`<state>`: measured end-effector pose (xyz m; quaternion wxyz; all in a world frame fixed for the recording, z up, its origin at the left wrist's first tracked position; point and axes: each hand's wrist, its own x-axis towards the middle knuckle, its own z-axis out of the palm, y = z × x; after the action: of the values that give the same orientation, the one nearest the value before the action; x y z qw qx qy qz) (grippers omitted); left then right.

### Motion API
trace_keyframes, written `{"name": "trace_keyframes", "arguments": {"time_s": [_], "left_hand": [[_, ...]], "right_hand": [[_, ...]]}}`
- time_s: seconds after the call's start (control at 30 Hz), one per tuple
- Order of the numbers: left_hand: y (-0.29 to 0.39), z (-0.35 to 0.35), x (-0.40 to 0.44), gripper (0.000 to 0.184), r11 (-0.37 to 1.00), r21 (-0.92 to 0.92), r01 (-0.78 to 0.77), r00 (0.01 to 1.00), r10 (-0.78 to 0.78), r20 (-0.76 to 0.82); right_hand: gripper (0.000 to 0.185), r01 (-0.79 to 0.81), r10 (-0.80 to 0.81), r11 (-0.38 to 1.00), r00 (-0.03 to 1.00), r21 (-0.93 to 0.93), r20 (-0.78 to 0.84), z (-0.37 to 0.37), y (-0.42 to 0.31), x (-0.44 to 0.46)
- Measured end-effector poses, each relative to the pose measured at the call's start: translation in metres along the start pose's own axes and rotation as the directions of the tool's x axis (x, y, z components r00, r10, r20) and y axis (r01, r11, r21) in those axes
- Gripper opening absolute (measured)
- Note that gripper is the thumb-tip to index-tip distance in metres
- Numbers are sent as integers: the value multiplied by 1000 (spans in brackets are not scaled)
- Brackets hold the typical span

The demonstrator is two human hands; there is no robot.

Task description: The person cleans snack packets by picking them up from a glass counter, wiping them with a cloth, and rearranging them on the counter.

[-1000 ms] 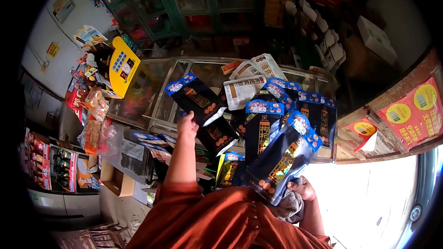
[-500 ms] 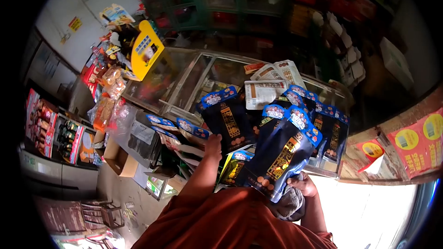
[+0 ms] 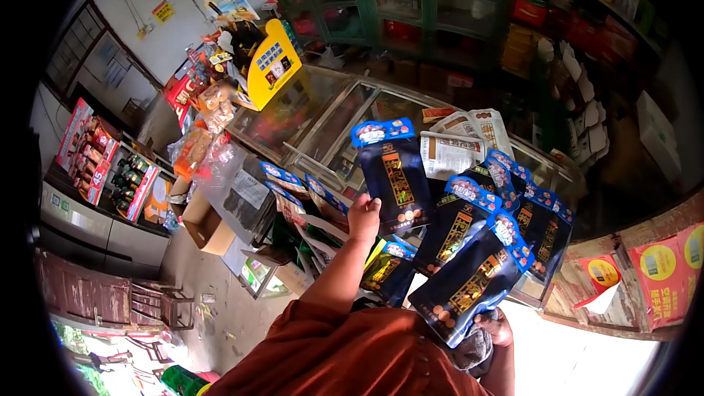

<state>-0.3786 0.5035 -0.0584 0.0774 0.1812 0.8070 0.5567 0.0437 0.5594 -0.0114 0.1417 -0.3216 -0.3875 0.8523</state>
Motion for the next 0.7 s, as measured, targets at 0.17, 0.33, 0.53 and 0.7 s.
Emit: {"name": "trace_keyframes", "arguments": {"time_s": [0.17,0.33,0.53,0.7], "left_hand": [[24,-40,13,20,970,-239,-53,995,72,70],[0,-41,31,18,997,-69,26,996,-19,91],[-16,-25,36,28,984,161,82,958,-123,259],[-47,11,43,31,974,95,208,936,-226,269]], "right_hand": [[47,31,-29,999,998,42,-48,18,-8,11],[36,-13,13,1000,999,-2,-34,60,-17,30],[28,-33,35,996,999,-81,16,83,3,53],[26,-63,64,997,997,-42,37,105,12,50]]}}
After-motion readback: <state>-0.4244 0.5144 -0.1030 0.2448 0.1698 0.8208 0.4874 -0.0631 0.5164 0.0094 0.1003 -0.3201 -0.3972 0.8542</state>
